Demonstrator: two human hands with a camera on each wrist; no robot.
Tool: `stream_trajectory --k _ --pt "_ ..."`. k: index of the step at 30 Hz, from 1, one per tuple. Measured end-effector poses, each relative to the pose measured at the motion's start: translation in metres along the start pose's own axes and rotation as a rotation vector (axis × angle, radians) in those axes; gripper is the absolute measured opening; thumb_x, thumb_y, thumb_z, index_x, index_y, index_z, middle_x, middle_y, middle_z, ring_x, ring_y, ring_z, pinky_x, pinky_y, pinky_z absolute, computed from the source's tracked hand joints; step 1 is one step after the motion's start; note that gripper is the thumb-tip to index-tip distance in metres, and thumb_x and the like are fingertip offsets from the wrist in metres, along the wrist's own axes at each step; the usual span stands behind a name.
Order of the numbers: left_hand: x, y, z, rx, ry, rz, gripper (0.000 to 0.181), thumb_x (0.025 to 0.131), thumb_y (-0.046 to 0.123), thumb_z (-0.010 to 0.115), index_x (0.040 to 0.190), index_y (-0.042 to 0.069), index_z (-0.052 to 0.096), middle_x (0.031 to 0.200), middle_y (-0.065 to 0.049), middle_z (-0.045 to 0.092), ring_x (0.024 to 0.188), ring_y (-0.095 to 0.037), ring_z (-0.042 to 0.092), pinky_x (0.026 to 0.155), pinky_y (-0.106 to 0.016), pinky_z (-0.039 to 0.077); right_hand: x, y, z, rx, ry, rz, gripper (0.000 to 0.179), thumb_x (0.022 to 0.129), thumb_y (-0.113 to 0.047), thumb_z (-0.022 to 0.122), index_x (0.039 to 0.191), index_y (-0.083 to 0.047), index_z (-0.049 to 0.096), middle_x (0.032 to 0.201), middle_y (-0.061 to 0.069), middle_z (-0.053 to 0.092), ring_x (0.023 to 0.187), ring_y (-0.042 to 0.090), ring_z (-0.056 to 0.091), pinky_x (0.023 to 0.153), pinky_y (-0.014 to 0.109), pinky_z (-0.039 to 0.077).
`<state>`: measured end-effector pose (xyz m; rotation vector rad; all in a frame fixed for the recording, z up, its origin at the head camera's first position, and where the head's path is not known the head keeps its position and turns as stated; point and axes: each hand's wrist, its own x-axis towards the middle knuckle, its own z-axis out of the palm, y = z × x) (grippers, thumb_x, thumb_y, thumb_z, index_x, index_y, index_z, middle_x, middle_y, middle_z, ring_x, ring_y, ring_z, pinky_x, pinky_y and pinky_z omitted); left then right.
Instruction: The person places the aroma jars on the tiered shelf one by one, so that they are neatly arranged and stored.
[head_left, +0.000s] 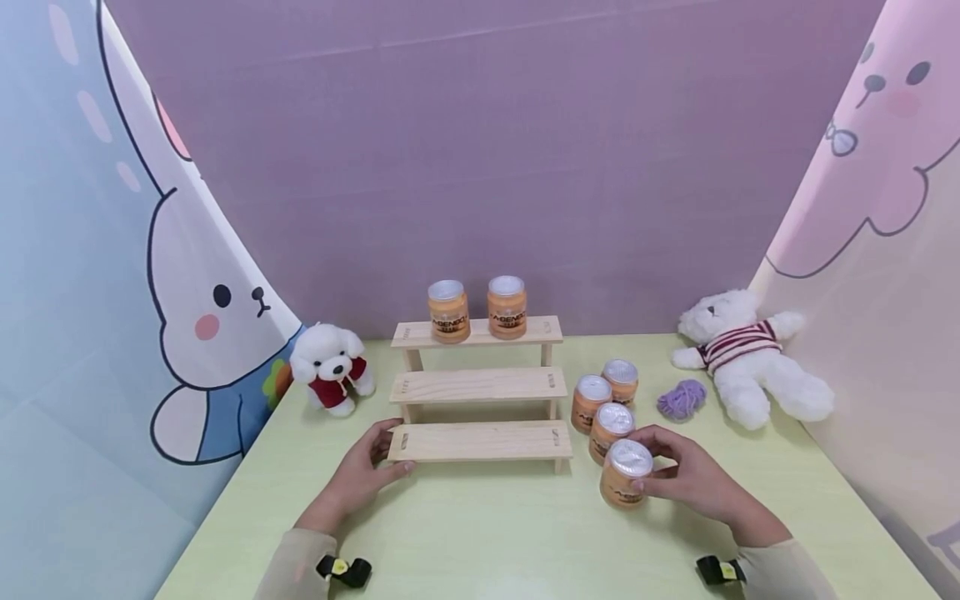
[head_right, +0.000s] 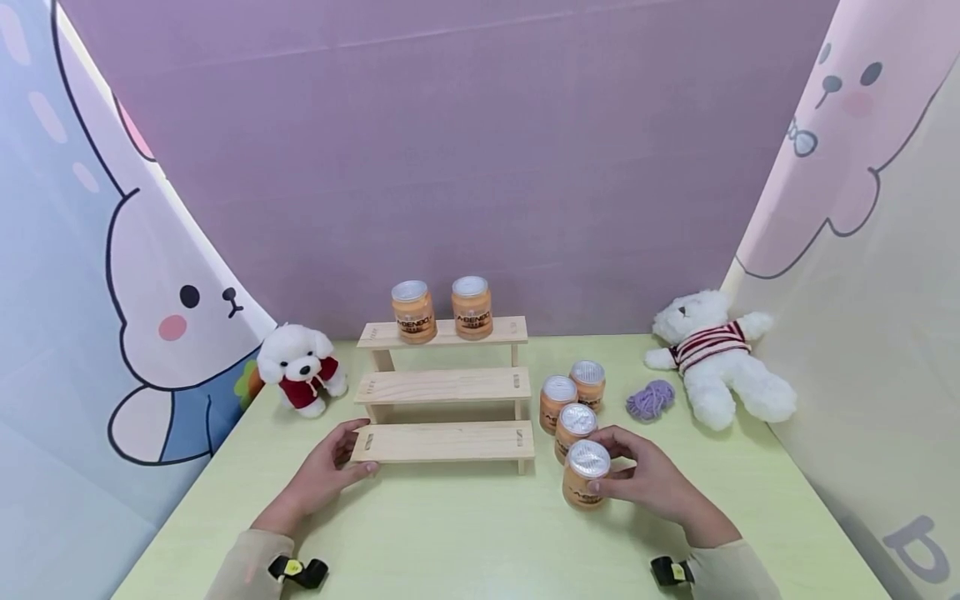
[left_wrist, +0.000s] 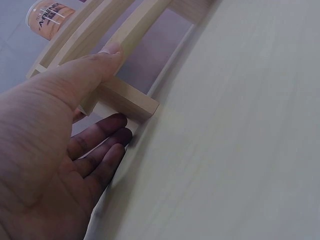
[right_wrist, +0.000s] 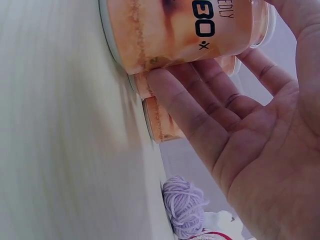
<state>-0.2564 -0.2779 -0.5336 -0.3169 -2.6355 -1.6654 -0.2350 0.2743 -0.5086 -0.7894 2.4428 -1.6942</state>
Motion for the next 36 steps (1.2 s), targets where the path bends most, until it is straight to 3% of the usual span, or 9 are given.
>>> stream_trajectory --k 22,29,36 --pt "-0.0002 -0.0007 -0.0001 0.033 0.0 -0.027 0.077 0.087 0.027 0.088 0.152 0.019 0.048 0.124 -0.005 0.066 0.116 -0.022 0.063 0.107 -0.042 0.047 -0.0018 -0.0017 -0.001 0.007 0.015 -0.03 0.05 0.085 -0.005 0.087 0.129 -0.006 0.065 0.118 0.014 0.069 0.105 0.015 0.067 0.081 0.038 0.062" --pt "-0.0008 0.0006 -0.0001 0.052 -0.008 -0.019 0.077 0.089 0.028 0.087 0.153 0.017 0.045 0.125 -0.007 0.065 0.118 -0.024 0.062 0.107 -0.045 0.046 -0.0031 -0.004 -0.0011 -0.022 0.022 -0.046 0.05 0.084 -0.007 0.088 0.13 -0.008 0.067 0.119 0.012 0.07 0.105 0.015 0.068 0.08 0.037 0.062" --pt "-0.0001 0.0011 -0.0005 0.04 -0.009 -0.048 0.077 0.087 0.029 0.088 0.152 0.022 0.047 0.125 -0.004 0.066 0.117 -0.021 0.062 0.108 -0.043 0.045 -0.0042 -0.0062 -0.0025 -0.027 0.022 -0.064 0.05 0.085 -0.006 0.087 0.131 -0.008 0.067 0.12 0.012 0.07 0.105 0.013 0.067 0.079 0.037 0.062"
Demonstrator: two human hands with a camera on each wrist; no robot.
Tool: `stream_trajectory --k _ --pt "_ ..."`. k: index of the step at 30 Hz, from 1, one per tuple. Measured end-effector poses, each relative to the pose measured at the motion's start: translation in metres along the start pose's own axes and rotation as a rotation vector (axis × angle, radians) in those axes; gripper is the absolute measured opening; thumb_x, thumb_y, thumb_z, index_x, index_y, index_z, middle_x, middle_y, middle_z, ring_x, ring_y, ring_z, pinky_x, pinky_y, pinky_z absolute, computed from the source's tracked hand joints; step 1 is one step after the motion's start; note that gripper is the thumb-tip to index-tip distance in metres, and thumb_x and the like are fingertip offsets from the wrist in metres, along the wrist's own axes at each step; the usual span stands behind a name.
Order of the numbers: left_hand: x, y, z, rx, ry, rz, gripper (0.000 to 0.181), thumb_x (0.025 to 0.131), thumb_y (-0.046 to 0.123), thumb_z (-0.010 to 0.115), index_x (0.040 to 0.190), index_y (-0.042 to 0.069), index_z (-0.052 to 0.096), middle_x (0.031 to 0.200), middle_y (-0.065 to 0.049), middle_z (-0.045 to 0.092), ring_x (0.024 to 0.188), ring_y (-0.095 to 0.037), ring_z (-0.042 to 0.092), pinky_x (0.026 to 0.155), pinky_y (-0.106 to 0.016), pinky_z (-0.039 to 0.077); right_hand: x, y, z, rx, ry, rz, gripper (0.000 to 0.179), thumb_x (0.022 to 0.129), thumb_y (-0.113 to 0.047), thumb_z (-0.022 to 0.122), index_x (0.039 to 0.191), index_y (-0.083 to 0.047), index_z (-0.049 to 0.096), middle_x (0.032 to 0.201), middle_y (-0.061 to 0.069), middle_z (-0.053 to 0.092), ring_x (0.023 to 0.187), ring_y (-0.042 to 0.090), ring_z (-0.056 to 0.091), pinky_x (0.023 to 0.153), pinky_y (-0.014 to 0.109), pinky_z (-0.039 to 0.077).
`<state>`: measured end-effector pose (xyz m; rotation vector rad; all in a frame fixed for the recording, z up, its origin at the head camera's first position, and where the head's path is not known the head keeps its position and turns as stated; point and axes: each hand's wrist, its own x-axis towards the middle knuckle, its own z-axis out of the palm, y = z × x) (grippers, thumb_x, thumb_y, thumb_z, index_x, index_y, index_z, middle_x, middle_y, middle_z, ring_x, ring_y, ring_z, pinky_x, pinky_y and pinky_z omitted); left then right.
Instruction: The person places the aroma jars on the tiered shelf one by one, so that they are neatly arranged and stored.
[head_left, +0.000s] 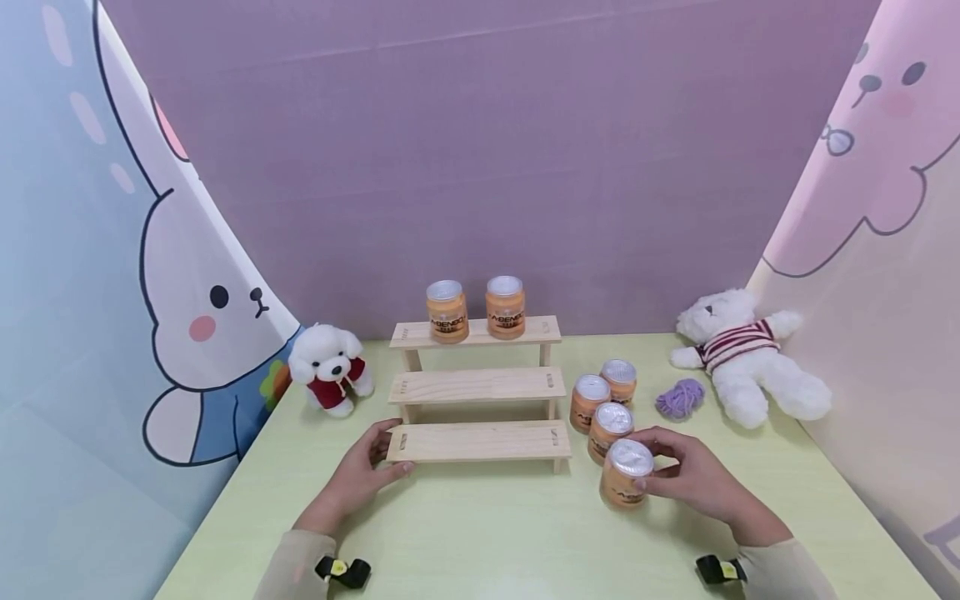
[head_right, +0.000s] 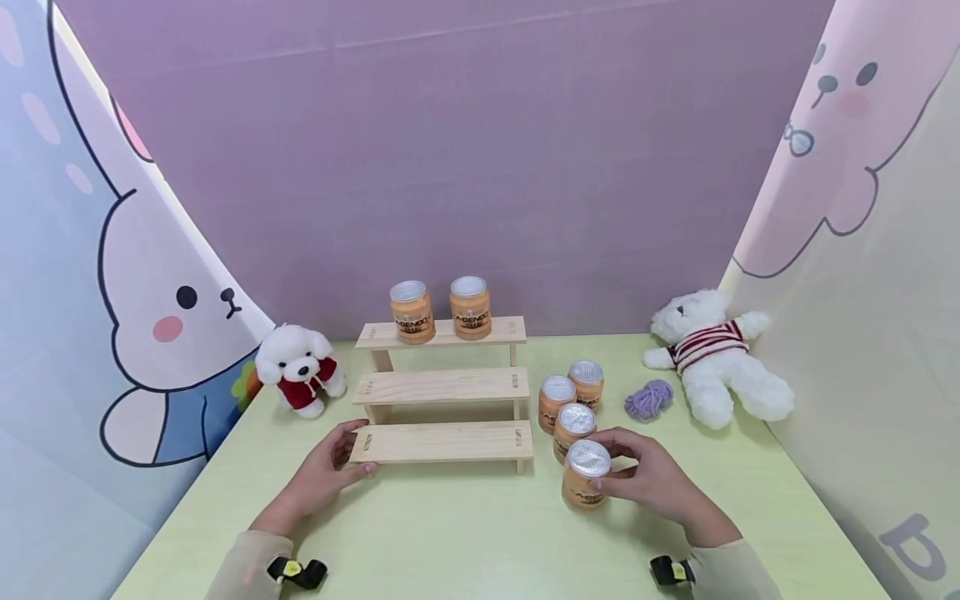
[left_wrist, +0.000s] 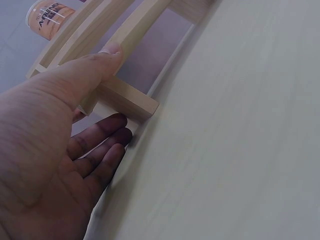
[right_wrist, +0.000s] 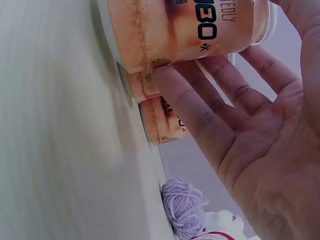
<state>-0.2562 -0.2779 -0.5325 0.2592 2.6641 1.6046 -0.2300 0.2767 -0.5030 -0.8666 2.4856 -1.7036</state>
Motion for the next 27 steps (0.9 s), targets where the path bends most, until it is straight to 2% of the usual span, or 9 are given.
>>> stream_trajectory --k 7,11,17,22,27 --pt "0.0 -0.001 0.0 0.003 -0.004 0.02 0.078 0.088 0.028 0.087 0.153 0.018 0.046 0.126 -0.007 0.066 0.118 -0.024 0.062 0.107 -0.045 0.046 0.001 -0.006 0.0 0.017 0.003 -0.059 0.051 0.087 0.0 0.084 0.133 -0.005 0.065 0.12 0.01 0.07 0.105 0.014 0.068 0.075 0.039 0.062" --pt "0.001 -0.002 -0.001 0.0 -0.001 0.011 0.078 0.087 0.03 0.088 0.153 0.021 0.047 0.125 -0.005 0.066 0.117 -0.022 0.062 0.107 -0.043 0.046 0.001 -0.011 -0.002 0.02 0.034 -0.074 0.051 0.085 0.002 0.085 0.132 -0.004 0.065 0.119 0.009 0.07 0.103 0.014 0.068 0.072 0.038 0.062" --pt "0.001 -0.002 -0.001 -0.011 -0.012 0.04 0.078 0.087 0.028 0.088 0.152 0.02 0.047 0.123 -0.006 0.066 0.116 -0.023 0.062 0.107 -0.046 0.046 0.0 -0.023 -0.004 0.004 0.084 -0.095 0.051 0.083 0.006 0.084 0.131 0.0 0.065 0.117 0.009 0.07 0.099 0.013 0.068 0.071 0.038 0.062" --pt "0.0 -0.002 -0.001 -0.006 -0.004 0.024 0.078 0.086 0.03 0.089 0.152 0.022 0.047 0.123 -0.004 0.066 0.116 -0.021 0.062 0.107 -0.042 0.046 0.002 -0.034 -0.005 -0.007 0.114 -0.088 0.053 0.083 0.006 0.085 0.131 0.001 0.064 0.117 0.007 0.07 0.095 0.015 0.072 0.071 0.038 0.063" --pt "-0.001 -0.001 -0.001 -0.002 0.001 0.022 0.079 0.087 0.031 0.089 0.153 0.02 0.047 0.124 -0.004 0.066 0.117 -0.022 0.062 0.107 -0.044 0.046 0.007 -0.045 -0.007 -0.044 0.156 -0.068 0.052 0.084 0.004 0.084 0.132 0.0 0.064 0.116 0.005 0.071 0.099 0.012 0.07 0.073 0.037 0.063"
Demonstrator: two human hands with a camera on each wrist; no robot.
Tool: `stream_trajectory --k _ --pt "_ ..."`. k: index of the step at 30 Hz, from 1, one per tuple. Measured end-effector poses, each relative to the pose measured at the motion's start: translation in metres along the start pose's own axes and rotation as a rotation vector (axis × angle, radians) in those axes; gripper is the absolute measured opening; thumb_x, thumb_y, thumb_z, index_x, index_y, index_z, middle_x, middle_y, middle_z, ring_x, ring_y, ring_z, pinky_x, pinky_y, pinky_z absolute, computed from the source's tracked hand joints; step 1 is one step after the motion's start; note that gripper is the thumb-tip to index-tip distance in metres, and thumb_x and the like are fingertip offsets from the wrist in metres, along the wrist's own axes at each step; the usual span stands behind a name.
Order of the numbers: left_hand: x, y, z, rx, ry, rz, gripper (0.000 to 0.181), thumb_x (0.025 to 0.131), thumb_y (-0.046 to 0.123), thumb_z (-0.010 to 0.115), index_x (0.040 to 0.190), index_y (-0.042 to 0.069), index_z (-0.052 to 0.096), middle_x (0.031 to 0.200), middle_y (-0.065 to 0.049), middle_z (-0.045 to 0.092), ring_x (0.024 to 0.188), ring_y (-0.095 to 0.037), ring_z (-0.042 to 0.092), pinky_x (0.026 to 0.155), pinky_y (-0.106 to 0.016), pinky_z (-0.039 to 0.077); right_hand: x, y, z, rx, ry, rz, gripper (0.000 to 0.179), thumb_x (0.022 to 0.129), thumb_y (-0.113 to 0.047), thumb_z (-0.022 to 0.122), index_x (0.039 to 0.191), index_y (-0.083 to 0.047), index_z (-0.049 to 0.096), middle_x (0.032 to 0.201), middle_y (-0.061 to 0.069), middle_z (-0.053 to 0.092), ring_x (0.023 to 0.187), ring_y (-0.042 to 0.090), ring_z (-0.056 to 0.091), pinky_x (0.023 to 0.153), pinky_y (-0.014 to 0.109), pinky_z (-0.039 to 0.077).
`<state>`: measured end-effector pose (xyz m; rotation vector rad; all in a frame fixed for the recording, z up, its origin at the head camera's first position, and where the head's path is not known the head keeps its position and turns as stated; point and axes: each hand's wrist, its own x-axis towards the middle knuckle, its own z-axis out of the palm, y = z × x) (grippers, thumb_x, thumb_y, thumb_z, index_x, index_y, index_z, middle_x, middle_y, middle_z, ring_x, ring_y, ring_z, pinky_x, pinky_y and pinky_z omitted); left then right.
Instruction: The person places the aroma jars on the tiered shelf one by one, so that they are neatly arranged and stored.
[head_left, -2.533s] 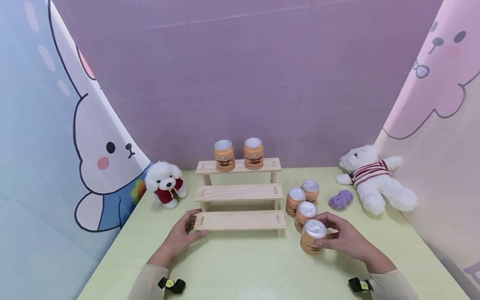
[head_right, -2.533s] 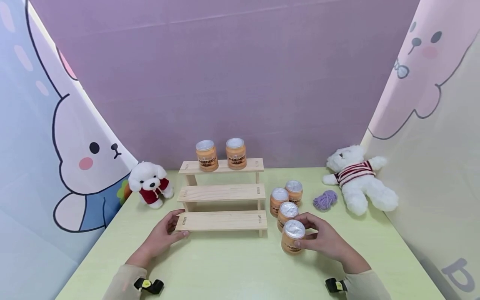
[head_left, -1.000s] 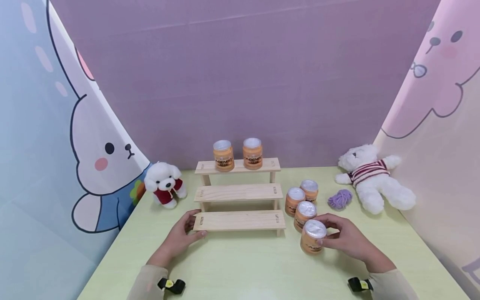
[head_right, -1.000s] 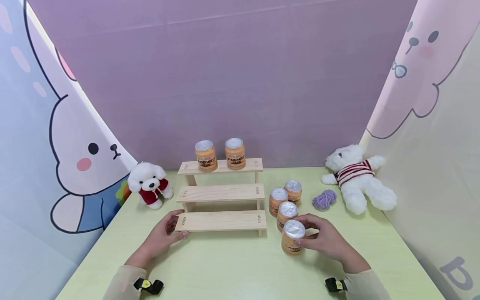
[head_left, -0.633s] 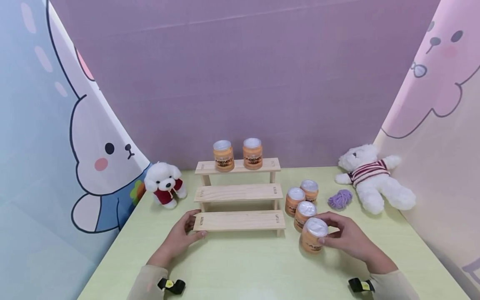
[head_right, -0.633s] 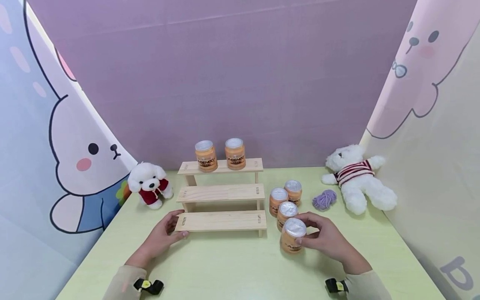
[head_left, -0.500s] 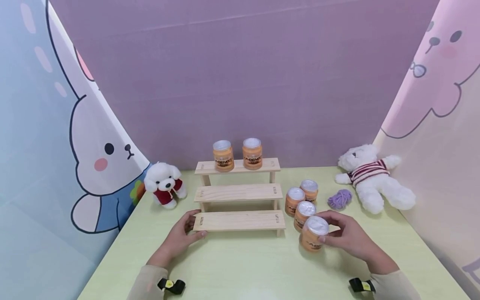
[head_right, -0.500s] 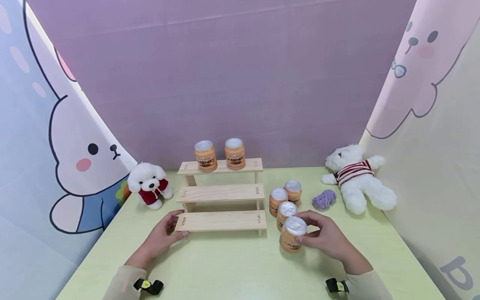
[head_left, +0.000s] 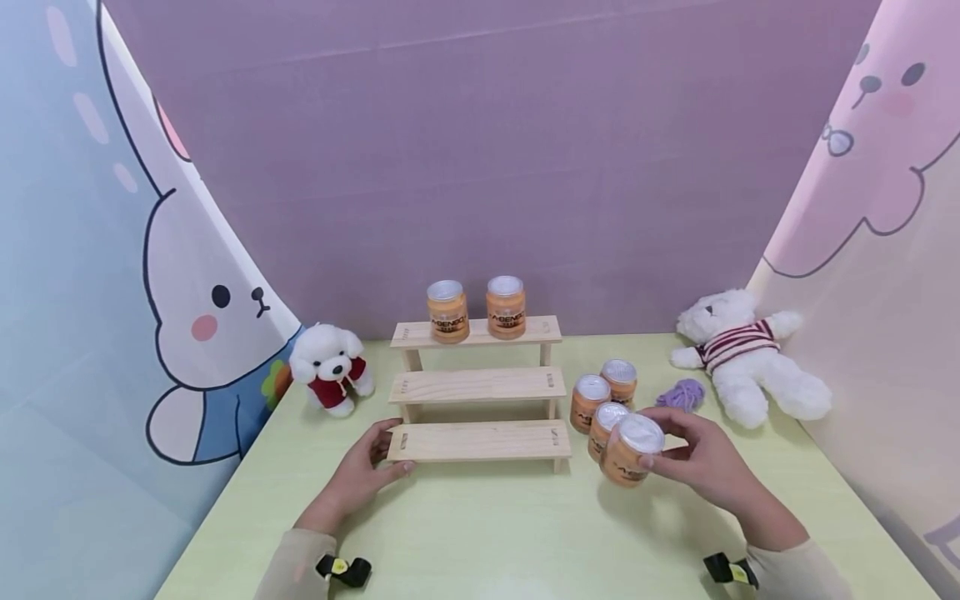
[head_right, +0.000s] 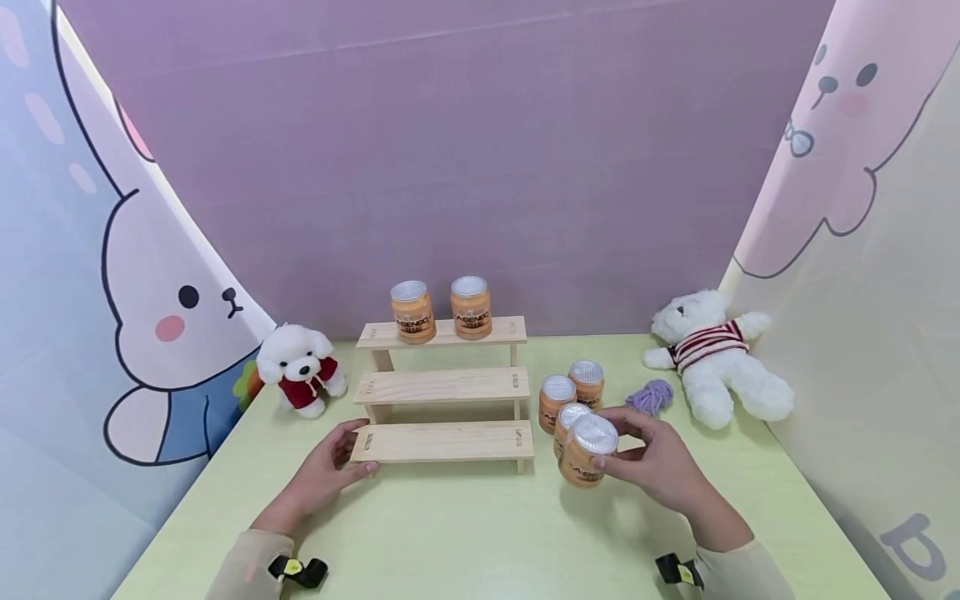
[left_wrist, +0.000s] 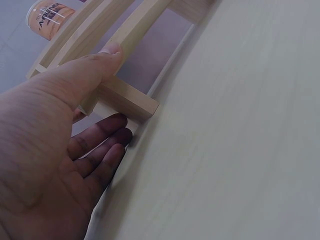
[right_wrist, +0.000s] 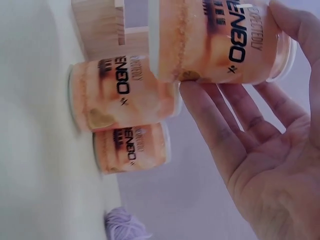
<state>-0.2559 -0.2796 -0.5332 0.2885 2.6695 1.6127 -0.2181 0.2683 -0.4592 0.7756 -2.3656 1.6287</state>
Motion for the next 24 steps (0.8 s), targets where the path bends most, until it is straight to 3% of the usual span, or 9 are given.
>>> stream_trajectory --k 10,17,24 --pt "0.0 0.0 0.0 0.007 -0.007 0.002 0.079 0.087 0.032 0.089 0.152 0.022 0.047 0.124 -0.004 0.066 0.116 -0.021 0.062 0.107 -0.046 0.045 0.02 -0.025 0.002 -0.069 0.082 -0.023 0.051 0.083 0.002 0.086 0.13 -0.005 0.066 0.111 0.004 0.072 0.099 0.008 0.069 0.072 0.031 0.061" --pt "0.001 0.001 -0.001 0.015 0.0 0.006 0.078 0.088 0.031 0.088 0.152 0.019 0.047 0.124 -0.005 0.067 0.115 -0.022 0.063 0.106 -0.045 0.047 0.037 -0.042 0.004 -0.104 0.076 -0.071 0.052 0.083 0.001 0.087 0.13 -0.007 0.067 0.11 0.001 0.073 0.093 0.007 0.069 0.067 0.028 0.06" --pt "0.0 0.002 -0.001 0.004 -0.004 -0.007 0.078 0.087 0.031 0.089 0.152 0.021 0.047 0.123 -0.004 0.066 0.115 -0.021 0.062 0.106 -0.046 0.046 0.053 -0.051 0.013 -0.088 0.084 -0.08 0.053 0.083 -0.001 0.087 0.132 -0.008 0.068 0.111 0.007 0.072 0.095 0.009 0.069 0.066 0.031 0.061"
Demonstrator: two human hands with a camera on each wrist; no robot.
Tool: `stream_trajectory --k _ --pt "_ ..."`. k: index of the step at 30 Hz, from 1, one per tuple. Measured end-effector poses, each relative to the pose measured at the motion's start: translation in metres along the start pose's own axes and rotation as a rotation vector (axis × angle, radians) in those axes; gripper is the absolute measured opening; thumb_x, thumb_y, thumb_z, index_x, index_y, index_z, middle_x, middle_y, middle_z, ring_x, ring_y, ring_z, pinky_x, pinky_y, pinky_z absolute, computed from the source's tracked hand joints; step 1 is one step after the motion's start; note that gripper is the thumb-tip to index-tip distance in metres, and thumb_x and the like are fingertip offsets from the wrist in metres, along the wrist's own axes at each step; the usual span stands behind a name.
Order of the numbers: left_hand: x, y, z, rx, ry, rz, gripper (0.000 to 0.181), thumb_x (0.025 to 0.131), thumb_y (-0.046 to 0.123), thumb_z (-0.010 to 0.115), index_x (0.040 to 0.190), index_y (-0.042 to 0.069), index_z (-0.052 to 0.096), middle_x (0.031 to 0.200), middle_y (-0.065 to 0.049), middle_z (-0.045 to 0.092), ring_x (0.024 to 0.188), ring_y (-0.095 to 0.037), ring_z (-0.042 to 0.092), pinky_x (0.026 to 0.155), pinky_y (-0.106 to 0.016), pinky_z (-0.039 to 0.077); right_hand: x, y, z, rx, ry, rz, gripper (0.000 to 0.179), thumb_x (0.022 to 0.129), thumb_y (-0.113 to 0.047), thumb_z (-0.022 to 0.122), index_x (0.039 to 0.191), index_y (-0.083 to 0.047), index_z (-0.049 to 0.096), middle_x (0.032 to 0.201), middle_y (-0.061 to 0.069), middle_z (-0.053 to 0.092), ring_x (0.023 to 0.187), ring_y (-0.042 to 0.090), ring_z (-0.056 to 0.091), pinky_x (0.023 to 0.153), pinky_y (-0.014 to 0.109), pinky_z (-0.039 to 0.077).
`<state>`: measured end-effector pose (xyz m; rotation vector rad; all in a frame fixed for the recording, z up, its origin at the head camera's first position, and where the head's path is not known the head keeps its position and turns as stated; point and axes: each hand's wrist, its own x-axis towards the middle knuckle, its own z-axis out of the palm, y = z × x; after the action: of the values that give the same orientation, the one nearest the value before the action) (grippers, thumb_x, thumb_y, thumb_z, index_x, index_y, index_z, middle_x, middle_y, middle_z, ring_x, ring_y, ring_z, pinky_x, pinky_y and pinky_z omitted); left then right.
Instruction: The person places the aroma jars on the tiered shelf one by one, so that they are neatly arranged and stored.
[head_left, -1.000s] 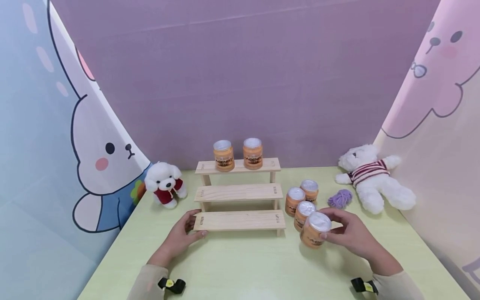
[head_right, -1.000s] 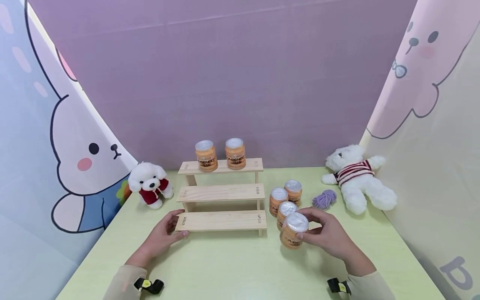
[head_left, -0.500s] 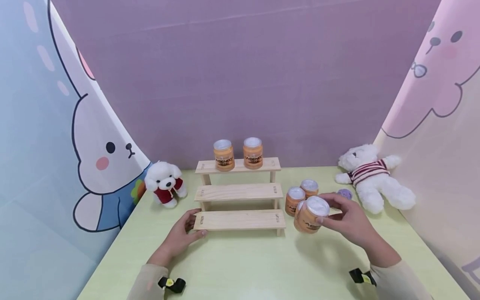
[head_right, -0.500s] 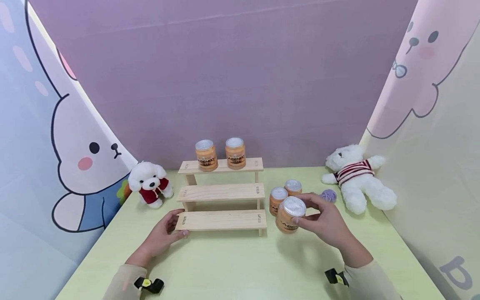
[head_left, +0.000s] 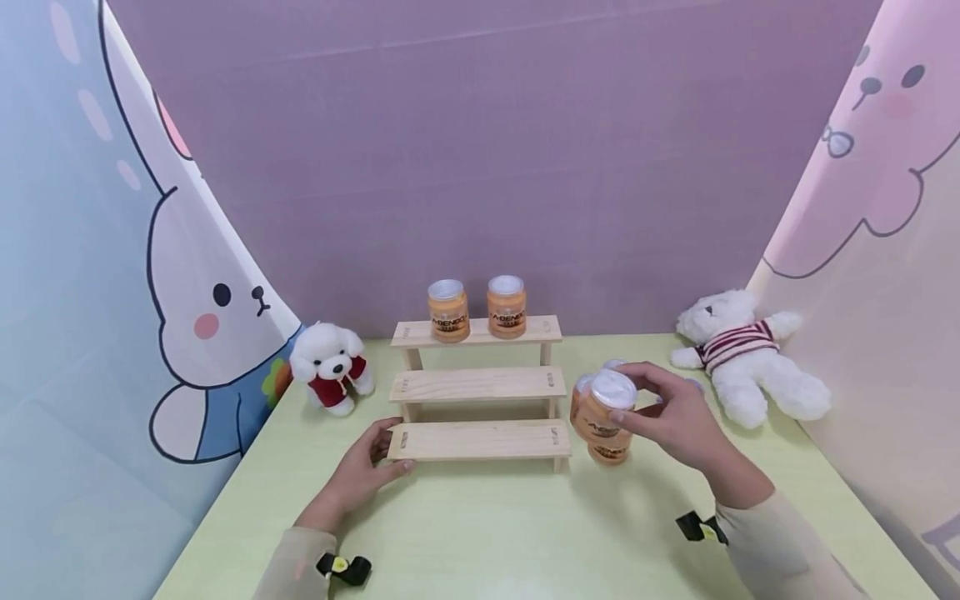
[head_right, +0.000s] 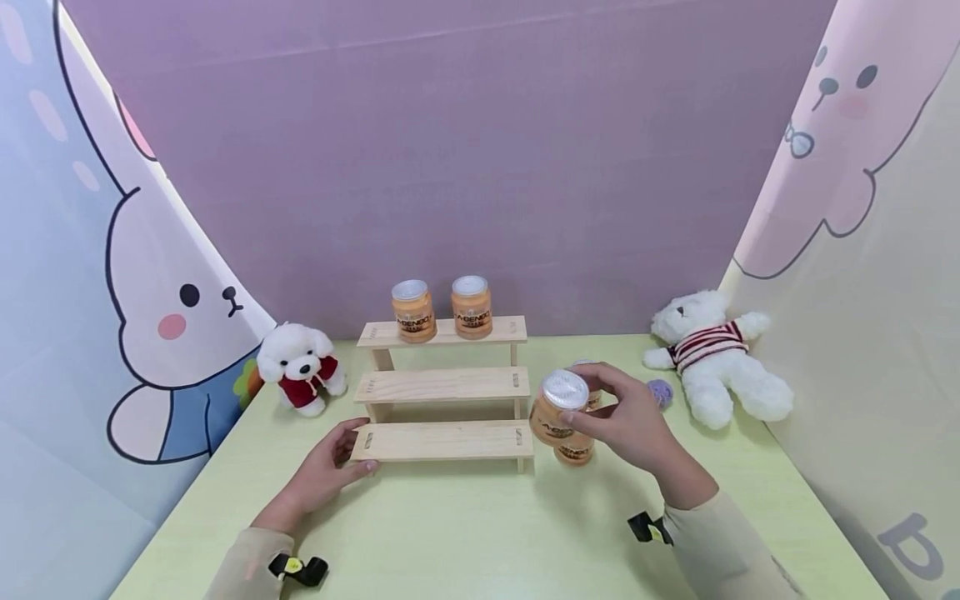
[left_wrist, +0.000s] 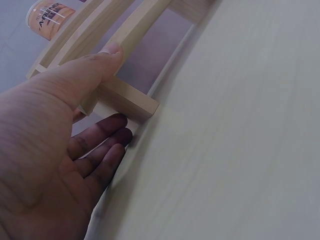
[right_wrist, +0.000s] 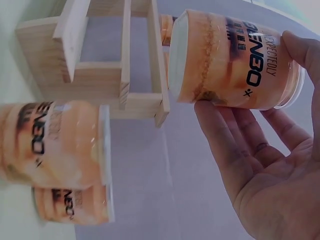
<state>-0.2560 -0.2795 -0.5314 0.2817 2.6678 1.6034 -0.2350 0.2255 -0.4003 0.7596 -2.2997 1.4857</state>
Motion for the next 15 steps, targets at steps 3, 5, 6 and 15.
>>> stream_trajectory --k 3,5,6,15 --pt "0.0 0.0 0.0 -0.002 0.0 0.007 0.078 0.087 0.03 0.089 0.152 0.021 0.047 0.123 -0.004 0.066 0.115 -0.021 0.062 0.106 -0.046 0.046 0.006 -0.004 0.005 -0.024 0.014 0.031 0.05 0.085 -0.005 0.087 0.131 -0.01 0.068 0.11 0.006 0.072 0.098 0.009 0.067 0.066 0.031 0.061" --pt "0.0 -0.001 0.0 -0.002 0.002 0.012 0.078 0.087 0.03 0.089 0.152 0.021 0.048 0.123 -0.004 0.066 0.115 -0.022 0.063 0.106 -0.046 0.046 0.01 -0.007 0.008 -0.038 0.023 0.053 0.049 0.085 -0.008 0.088 0.13 -0.012 0.069 0.109 0.006 0.072 0.099 0.009 0.066 0.067 0.031 0.061" --pt "0.0 -0.001 0.0 -0.003 0.002 0.013 0.078 0.087 0.03 0.089 0.152 0.021 0.048 0.123 -0.004 0.066 0.115 -0.022 0.063 0.106 -0.046 0.046 0.012 -0.008 0.01 -0.038 0.026 0.064 0.049 0.085 -0.009 0.088 0.13 -0.012 0.069 0.109 0.005 0.072 0.099 0.009 0.065 0.067 0.031 0.061" --pt "0.0 -0.001 0.0 -0.01 0.003 0.006 0.077 0.086 0.029 0.089 0.151 0.021 0.048 0.123 -0.004 0.067 0.115 -0.022 0.063 0.105 -0.043 0.047 0.034 -0.015 0.028 -0.016 0.03 0.108 0.052 0.086 -0.015 0.089 0.134 -0.012 0.068 0.113 0.006 0.071 0.103 0.02 0.065 0.077 0.036 0.06"
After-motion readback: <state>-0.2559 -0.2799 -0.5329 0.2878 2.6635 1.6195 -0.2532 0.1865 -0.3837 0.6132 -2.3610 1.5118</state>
